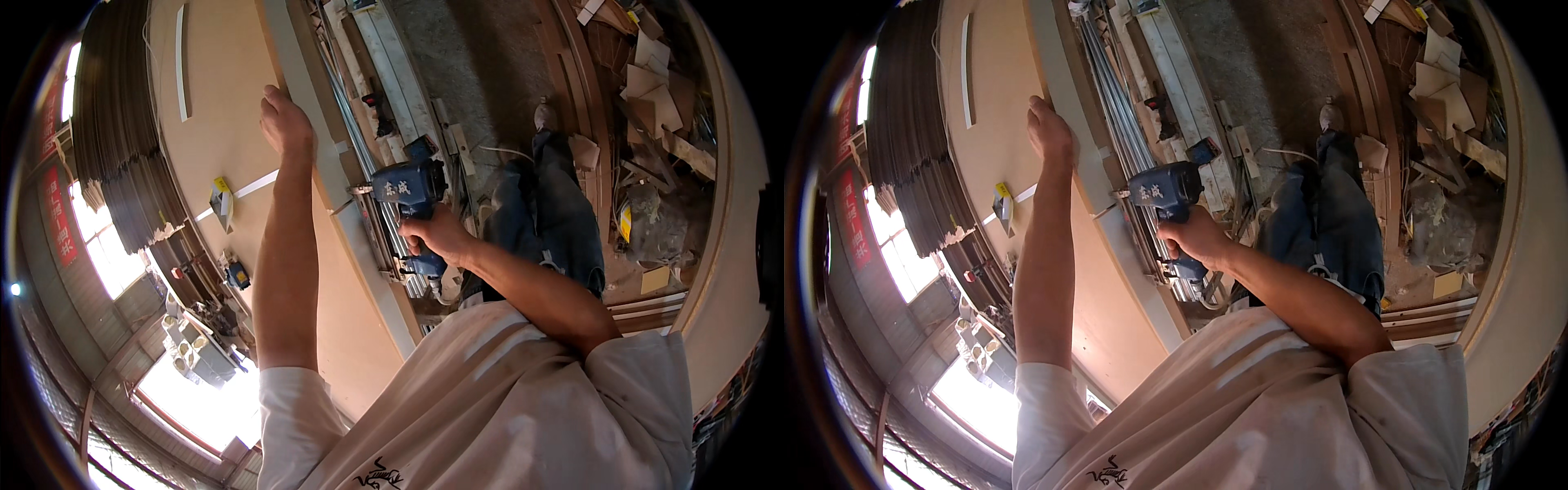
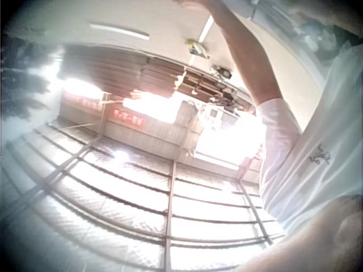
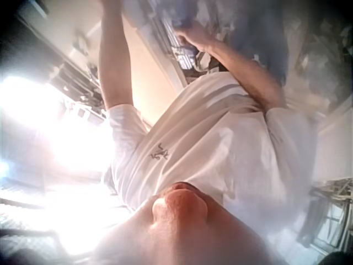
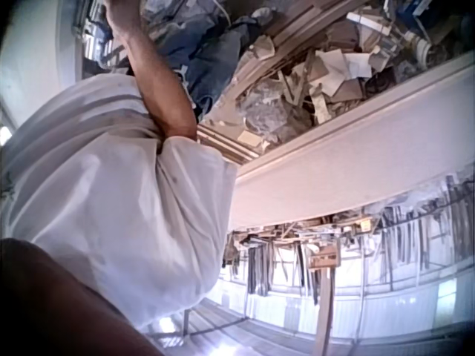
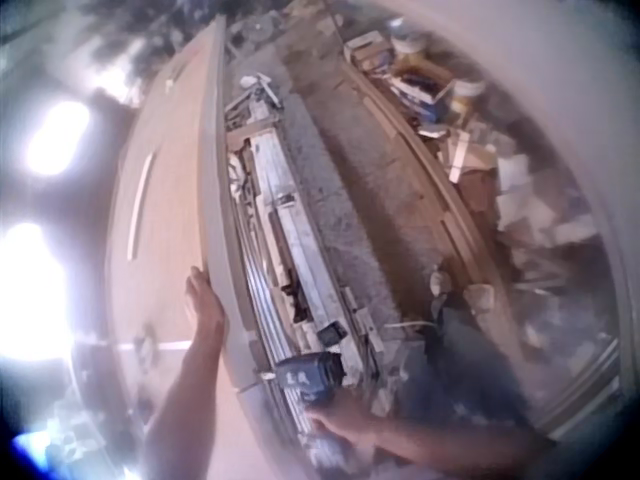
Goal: The person assembles a large wooden panel by applying adhesive to its edges and attaching thin wooden strips. They use a nail gun to secure the strips in place. The person handles the panel and strips, applying glue and fastening them together.
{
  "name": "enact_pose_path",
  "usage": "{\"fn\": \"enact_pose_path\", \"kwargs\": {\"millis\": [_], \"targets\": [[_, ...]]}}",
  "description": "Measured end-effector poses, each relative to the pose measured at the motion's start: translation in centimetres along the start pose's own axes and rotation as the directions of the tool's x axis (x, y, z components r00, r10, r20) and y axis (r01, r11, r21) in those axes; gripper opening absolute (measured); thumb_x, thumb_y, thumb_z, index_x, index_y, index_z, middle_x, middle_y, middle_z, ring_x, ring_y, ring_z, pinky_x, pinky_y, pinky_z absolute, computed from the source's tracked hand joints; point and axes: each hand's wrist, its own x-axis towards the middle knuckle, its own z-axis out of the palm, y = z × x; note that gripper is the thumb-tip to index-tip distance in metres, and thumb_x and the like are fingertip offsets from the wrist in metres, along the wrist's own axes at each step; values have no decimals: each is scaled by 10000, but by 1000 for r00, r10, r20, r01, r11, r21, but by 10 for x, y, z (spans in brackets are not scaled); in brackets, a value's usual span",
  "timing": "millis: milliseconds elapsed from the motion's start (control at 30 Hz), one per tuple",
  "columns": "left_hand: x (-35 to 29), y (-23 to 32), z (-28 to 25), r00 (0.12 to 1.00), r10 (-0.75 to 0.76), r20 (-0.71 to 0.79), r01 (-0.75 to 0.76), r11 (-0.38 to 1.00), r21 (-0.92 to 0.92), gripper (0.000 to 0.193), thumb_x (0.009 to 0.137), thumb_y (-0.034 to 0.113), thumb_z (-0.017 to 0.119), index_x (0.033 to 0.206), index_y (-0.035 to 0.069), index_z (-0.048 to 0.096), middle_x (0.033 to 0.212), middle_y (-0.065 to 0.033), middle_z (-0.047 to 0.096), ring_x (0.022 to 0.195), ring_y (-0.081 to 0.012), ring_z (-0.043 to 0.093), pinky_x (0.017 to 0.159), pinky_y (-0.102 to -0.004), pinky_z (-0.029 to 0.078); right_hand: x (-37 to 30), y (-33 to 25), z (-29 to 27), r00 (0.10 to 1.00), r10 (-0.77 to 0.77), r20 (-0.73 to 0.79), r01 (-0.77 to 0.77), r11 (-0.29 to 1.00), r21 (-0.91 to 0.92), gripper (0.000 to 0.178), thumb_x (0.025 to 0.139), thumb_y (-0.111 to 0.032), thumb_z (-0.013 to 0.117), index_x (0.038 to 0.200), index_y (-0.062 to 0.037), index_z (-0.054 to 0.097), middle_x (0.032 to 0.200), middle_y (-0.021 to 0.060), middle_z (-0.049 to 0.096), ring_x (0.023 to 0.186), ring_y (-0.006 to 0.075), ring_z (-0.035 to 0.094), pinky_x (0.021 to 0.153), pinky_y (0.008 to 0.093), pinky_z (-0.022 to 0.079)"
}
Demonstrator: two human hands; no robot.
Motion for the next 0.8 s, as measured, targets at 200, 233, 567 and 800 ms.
{"fn": "enact_pose_path", "kwargs": {"millis": [200,233,567,800], "targets": [[-5,5,-5,1000,-18,-11,18,1000,4,638,1082,483,332,1072,-52,680,1065,-277,705,1022,-458,643,913,-527,471,-6,6,-4,999,15,51,-17,999,29,74,883,-74,685,866,-43,620,621,31,570,526,151,557,551,333,472],[-5,6,-6,999,-30,-14,30,999,-11,637,1081,484,335,1066,-50,681,1061,-274,706,1019,-457,644,912,-525,472,-5,7,-4,998,16,58,-18,999,38,71,886,-70,684,874,-42,620,622,30,569,529,150,557,550,333,472],[-4,-2,-2,997,33,-65,-28,996,82,624,1079,475,335,1044,-29,701,1046,-288,713,1022,-488,648,928,-556,470,-5,9,-8,995,82,63,-85,995,44,73,882,-37,680,913,-34,614,643,21,557,558,136,541,580,332,480],[-5,-15,1,986,94,-138,-74,987,140,579,1058,466,398,973,-12,715,1023,-290,707,998,-498,639,941,-580,465,-2,-48,-42,945,275,176,-302,942,148,135,863,-97,698,805,-83,576,652,16,561,564,177,552,668,379,521]]}}
